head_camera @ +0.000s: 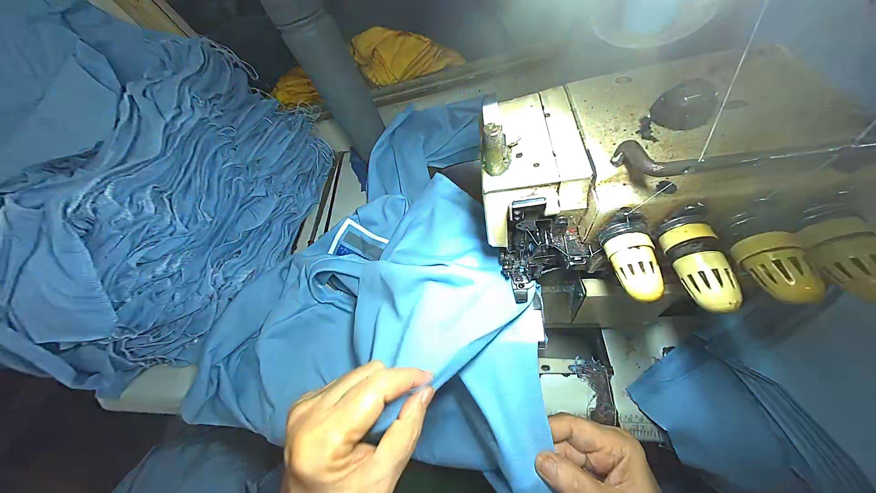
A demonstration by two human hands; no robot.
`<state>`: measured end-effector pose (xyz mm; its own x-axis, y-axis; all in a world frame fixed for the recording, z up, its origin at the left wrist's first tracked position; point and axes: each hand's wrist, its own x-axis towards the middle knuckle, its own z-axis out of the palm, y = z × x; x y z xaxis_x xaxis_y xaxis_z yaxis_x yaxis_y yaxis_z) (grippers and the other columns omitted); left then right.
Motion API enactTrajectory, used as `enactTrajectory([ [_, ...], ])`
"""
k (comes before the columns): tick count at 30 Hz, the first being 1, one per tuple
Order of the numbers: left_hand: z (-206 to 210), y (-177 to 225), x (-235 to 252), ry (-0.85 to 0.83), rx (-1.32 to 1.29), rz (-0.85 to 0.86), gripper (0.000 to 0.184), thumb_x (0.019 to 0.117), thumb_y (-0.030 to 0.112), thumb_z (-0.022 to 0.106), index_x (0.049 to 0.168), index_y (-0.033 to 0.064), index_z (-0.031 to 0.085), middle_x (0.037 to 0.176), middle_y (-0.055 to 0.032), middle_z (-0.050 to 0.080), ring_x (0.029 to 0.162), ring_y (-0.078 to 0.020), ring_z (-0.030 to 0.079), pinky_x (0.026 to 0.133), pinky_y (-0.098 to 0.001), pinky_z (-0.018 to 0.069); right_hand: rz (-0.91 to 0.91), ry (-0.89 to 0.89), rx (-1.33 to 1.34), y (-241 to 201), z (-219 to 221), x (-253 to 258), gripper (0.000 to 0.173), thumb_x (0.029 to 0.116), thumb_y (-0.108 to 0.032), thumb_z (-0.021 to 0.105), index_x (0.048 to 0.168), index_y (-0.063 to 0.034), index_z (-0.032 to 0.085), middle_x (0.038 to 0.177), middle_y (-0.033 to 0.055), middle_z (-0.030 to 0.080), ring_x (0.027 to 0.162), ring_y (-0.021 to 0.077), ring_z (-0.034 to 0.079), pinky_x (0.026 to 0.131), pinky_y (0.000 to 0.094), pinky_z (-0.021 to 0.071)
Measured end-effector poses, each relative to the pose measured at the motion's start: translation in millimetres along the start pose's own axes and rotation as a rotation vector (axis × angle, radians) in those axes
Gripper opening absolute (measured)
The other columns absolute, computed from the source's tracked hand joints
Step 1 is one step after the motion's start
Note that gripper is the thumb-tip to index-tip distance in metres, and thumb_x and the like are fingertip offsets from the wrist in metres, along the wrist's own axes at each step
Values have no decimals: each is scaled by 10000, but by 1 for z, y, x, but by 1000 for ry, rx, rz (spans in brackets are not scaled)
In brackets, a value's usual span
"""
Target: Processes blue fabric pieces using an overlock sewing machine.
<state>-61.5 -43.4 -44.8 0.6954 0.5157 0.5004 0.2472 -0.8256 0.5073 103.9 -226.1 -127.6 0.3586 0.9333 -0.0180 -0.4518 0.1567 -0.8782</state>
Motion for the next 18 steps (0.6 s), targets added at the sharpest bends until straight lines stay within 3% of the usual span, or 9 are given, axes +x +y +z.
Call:
enactTrajectory([
  [1, -8, 9, 3, -78, -23, 10, 111, 943, 145, 679, 913, 45, 715, 754, -54, 640, 742, -14, 582, 676, -115, 437, -12, -12, -2, 1, -1, -1, 204, 931, 59, 624, 1082, -31, 728, 865, -57, 766, 762, -11, 696, 718, 203, 586],
  [4, -13, 31, 8, -268, -60, 54, 134, 964, 128, 640, 887, 45, 709, 822, -101, 701, 796, -104, 655, 683, -193, 495, -38, -16, -3, 2, -6, -3, 178, 936, 36, 633, 1031, -63, 746, 850, -77, 758, 752, -25, 683, 702, 188, 574],
  [8, 7, 48, 13, -403, -5, 124, 156, 969, 121, 618, 887, 64, 737, 802, -107, 713, 665, -185, 645, 558, -304, 471, -51, 12, -14, 1, -7, 0, 176, 922, 53, 635, 990, -65, 746, 820, -78, 750, 736, -28, 677, 691, 186, 570],
  [11, 29, 43, 24, -380, 119, 213, 165, 960, 135, 608, 863, 86, 732, 755, -73, 678, 592, -173, 607, 477, -299, 428, -61, 109, -56, -2, -2, 13, 175, 894, 63, 635, 923, -72, 743, 728, -81, 717, 650, -26, 650, 623, 181, 554],
  [14, 51, 27, 37, -232, 218, 288, 196, 947, 174, 591, 818, 114, 727, 649, -6, 588, 512, -110, 539, 416, -249, 370, -200, 156, -137, 5, 1, 40, 108, 891, 6, 660, 850, -70, 725, 654, -99, 642, 581, -69, 556, 549, 126, 477],
  [16, 58, 24, 44, -177, 253, 257, 213, 944, 191, 594, 806, 127, 744, 626, 20, 568, 501, -79, 522, 415, -229, 359, -313, 173, -176, 11, 3, 57, 105, 895, -31, 653, 806, -62, 699, 607, -113, 573, 548, -93, 483, 516, 94, 410],
  [18, 59, 26, 49, -165, 286, 212, 219, 945, 197, 596, 800, 133, 747, 626, 26, 570, 506, -74, 533, 418, -226, 369, -335, 189, -172, 11, 6, 63, 111, 904, -37, 654, 809, -48, 710, 604, -106, 579, 539, -92, 483, 503, 94, 406],
])
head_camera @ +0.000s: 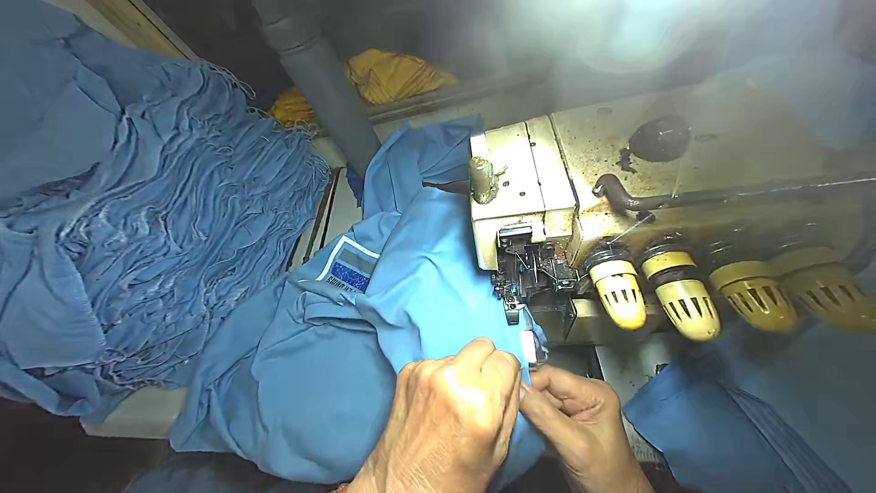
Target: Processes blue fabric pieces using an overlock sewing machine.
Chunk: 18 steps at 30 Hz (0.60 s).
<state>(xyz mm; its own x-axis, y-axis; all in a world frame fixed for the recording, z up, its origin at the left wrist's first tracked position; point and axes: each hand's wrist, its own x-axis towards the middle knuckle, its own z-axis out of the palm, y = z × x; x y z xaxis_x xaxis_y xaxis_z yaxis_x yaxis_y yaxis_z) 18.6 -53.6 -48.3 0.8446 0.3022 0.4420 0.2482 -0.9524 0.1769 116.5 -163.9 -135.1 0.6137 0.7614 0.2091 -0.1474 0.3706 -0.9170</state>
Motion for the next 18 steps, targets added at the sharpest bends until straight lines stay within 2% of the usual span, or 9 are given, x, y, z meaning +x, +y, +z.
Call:
enactTrajectory([
  [4, 0, 3, 4, -13, 29, -17, 200, 936, 176, 591, 806, 127, 735, 644, 10, 579, 505, -99, 549, 406, -241, 386, 72, -14, -34, -13, 0, -7, 100, 892, 16, 645, 838, -35, 711, 632, -102, 618, 555, -91, 513, 516, 103, 433],
  [6, 1, 4, 6, -15, 42, -5, 198, 931, 177, 592, 793, 132, 728, 637, 17, 572, 503, -97, 546, 408, -241, 383, 45, -11, -43, -12, -2, -7, 98, 887, 15, 647, 823, -31, 704, 630, -97, 613, 564, -92, 512, 526, 99, 434],
  [10, 7, 3, 17, -9, 63, -41, 220, 909, 226, 627, 713, 145, 686, 596, 39, 547, 490, -87, 543, 402, -248, 375, -59, 18, -84, -4, -1, 2, 141, 893, -47, 650, 753, -54, 669, 580, -110, 530, 539, -111, 436, 503, 75, 361],
  [12, 9, 1, 19, 0, 26, -101, 211, 900, 234, 633, 719, 144, 694, 603, 46, 561, 511, -76, 564, 414, -252, 390, -63, 40, -95, -3, 1, 3, 165, 900, -70, 668, 736, -65, 662, 568, -113, 509, 523, -105, 421, 490, 76, 350],
  [13, 9, 0, 17, -3, -10, -136, 198, 905, 232, 629, 742, 150, 707, 624, 56, 581, 537, -61, 579, 433, -245, 408, -50, 41, -101, -4, 0, 2, 169, 906, -83, 678, 738, -69, 666, 574, -109, 522, 525, -99, 435, 491, 82, 361],
  [14, 8, -2, 13, -7, -55, -167, 183, 912, 234, 626, 772, 163, 719, 651, 74, 604, 564, -35, 591, 454, -229, 433, -31, 27, -97, -6, -3, 1, 162, 915, -91, 688, 756, -64, 685, 603, -92, 582, 544, -88, 492, 506, 91, 408],
  [16, 5, -6, 1, -11, -123, -199, 164, 915, 244, 619, 824, 180, 740, 686, 96, 614, 592, 0, 572, 487, -200, 429, 10, -18, -56, -11, -10, -3, 103, 924, -79, 690, 831, -57, 728, 686, -68, 680, 594, -65, 586, 534, 117, 485],
  [18, 1, -7, -14, 1, -176, -178, 166, 916, 224, 616, 871, 163, 764, 715, 71, 633, 610, -3, 563, 517, -184, 436, 69, -56, 8, -17, -14, -10, 58, 928, -57, 688, 916, -63, 745, 744, -79, 710, 612, -65, 597, 547, 125, 498],
])
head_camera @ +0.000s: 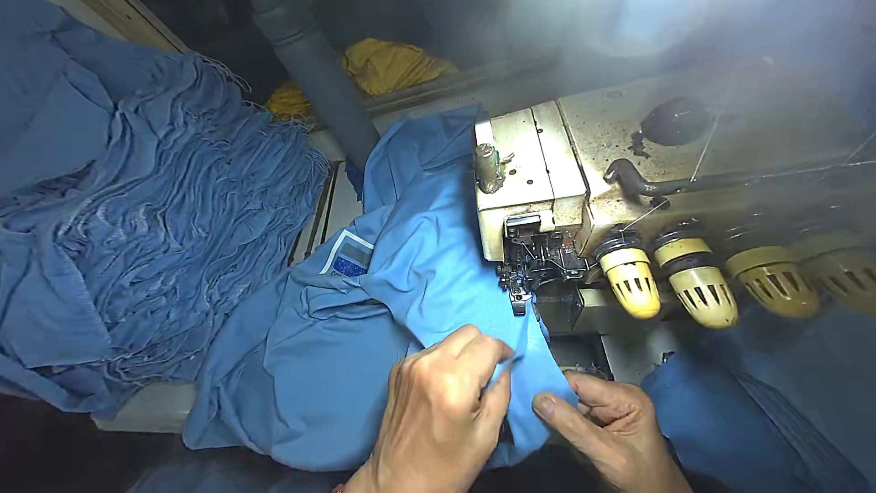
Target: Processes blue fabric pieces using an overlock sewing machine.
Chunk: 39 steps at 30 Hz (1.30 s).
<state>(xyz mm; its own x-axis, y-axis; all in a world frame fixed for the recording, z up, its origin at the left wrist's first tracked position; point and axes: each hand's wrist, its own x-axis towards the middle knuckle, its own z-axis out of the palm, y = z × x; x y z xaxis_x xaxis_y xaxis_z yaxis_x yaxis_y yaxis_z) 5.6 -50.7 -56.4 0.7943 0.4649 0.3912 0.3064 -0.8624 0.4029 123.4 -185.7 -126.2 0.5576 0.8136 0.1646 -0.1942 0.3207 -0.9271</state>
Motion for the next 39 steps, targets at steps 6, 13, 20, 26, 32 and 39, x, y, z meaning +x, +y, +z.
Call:
enactTrajectory([
  [6, 0, 3, -13, 109, -50, 171, 176, 959, 178, 610, 859, 109, 737, 756, -10, 690, 673, -58, 616, 577, -188, 453, 43, -19, 88, -4, 2, -13, 247, 922, 20, 674, 1160, -31, 720, 866, -52, 765, 626, -60, 618, 532, 121, 501],
  [13, 8, -8, 14, 92, 209, 394, 166, 932, 173, 633, 819, 127, 745, 724, -8, 652, 614, -139, 569, 544, -292, 412, -70, 4, 8, 17, 27, 4, 57, 906, 7, 639, 887, -16, 687, 667, -61, 660, 544, -48, 593, 479, 133, 512],
  [20, 6, -17, 27, 28, 191, 415, 171, 932, 182, 626, 863, 132, 774, 821, -14, 669, 830, -176, 615, 993, -464, 392, -108, 19, 14, 21, 49, 11, 75, 884, 41, 608, 849, 20, 672, 673, -28, 668, 551, -22, 613, 495, 151, 529],
  [26, 14, -24, 31, 160, 170, 273, 191, 892, 168, 642, 741, 121, 750, 910, -27, 764, 902, -175, 725, 1102, -582, 397, -114, -42, -43, 21, 52, 14, 161, 959, -7, 560, 844, 18, 670, 673, 7, 699, 558, 13, 643, 508, 169, 540],
  [32, 8, -29, 22, 189, 115, -94, 153, 873, 211, 609, 905, 129, 735, 991, 8, 676, 944, -121, 624, 783, -289, 507, -140, -185, -192, 12, 41, 15, 183, 1007, -84, 574, 933, 38, 689, 696, 44, 699, 570, 14, 637, 522, 162, 527],
  [39, -13, 11, -36, -64, -409, -181, 94, 869, 12, 667, 943, -30, 707, 873, -110, 683, 723, -63, 622, 645, -174, 524, -396, -254, -465, 7, 17, 19, 349, 1104, -208, 446, 1195, 25, 689, 1031, 117, 757, 942, 96, 721, 856, 220, 574],
])
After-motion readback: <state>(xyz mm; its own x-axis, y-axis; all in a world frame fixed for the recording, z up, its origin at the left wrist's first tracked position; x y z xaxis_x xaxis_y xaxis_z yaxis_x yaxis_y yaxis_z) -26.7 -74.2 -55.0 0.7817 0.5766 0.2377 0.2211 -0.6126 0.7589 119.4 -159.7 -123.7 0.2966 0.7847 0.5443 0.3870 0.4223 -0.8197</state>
